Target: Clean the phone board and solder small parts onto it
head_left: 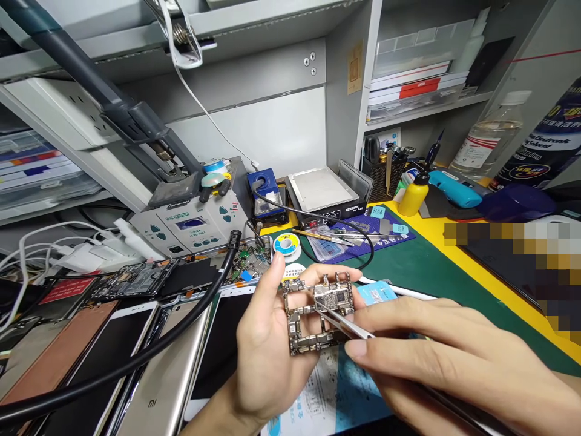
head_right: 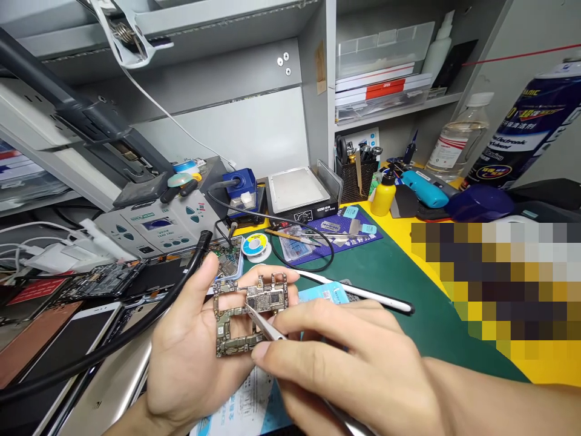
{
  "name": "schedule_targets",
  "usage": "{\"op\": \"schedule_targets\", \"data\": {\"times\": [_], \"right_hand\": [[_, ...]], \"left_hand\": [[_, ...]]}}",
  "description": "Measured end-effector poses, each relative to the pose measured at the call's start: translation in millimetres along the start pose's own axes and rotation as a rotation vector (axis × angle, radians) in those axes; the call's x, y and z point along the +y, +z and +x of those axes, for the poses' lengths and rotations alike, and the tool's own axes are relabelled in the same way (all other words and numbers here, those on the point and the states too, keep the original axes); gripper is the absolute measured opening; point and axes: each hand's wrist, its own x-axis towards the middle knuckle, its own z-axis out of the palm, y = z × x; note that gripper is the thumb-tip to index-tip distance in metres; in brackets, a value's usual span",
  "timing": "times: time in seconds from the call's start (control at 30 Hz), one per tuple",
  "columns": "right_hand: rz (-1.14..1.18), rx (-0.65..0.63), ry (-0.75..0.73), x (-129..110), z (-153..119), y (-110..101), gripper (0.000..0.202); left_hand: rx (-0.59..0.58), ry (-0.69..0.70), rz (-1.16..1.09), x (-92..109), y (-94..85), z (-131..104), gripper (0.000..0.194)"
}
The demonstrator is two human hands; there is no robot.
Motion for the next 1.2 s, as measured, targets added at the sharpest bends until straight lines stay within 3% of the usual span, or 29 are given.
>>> {"op": "schedule_targets", "data": {"times": [0.17, 0.3, 0.4, 0.53, 0.63, 0.77, 0.9, 1.2], "right_hand": [[-0.008, -0.001, 0.012, -2, 7, -6, 0.017], [-0.032, -0.115, -0.011, -4, 15, -12, 0.018], [-0.002, -0.006, 0.003, -4, 13, -11, 0.02], [-0.035, -0.045, 0.032, -5, 9, -8, 0.021], [0.015, 0.058, 0.047, -8, 12, -11, 0.024], [0.082, 0.014, 0.156, -11, 17, -20, 0.036], [0.174, -0.011, 0.179, -7, 14, -23, 0.047], [0.154, 0.056, 0.137, -9, 30, -17, 0.036]], "left_hand": [[0.011, -0.021, -0.001, 0, 0.7, 1, 0.057], [0.009, -0.018, -0.015, -1, -0.1, 1, 0.056], [0.012, -0.021, -0.007, -2, -1.0, 2, 0.057], [0.015, -0.024, 0.008, 0, -0.5, 2, 0.054], [0.005, -0.032, -0.001, 1, 0.4, 2, 0.05], [-0.034, -0.038, 0.008, 2, -1.0, 2, 0.049], [-0.074, -0.028, -0.016, 1, -4.4, 3, 0.06], [-0.108, -0.021, -0.035, 1, -3.6, 3, 0.053]]}}
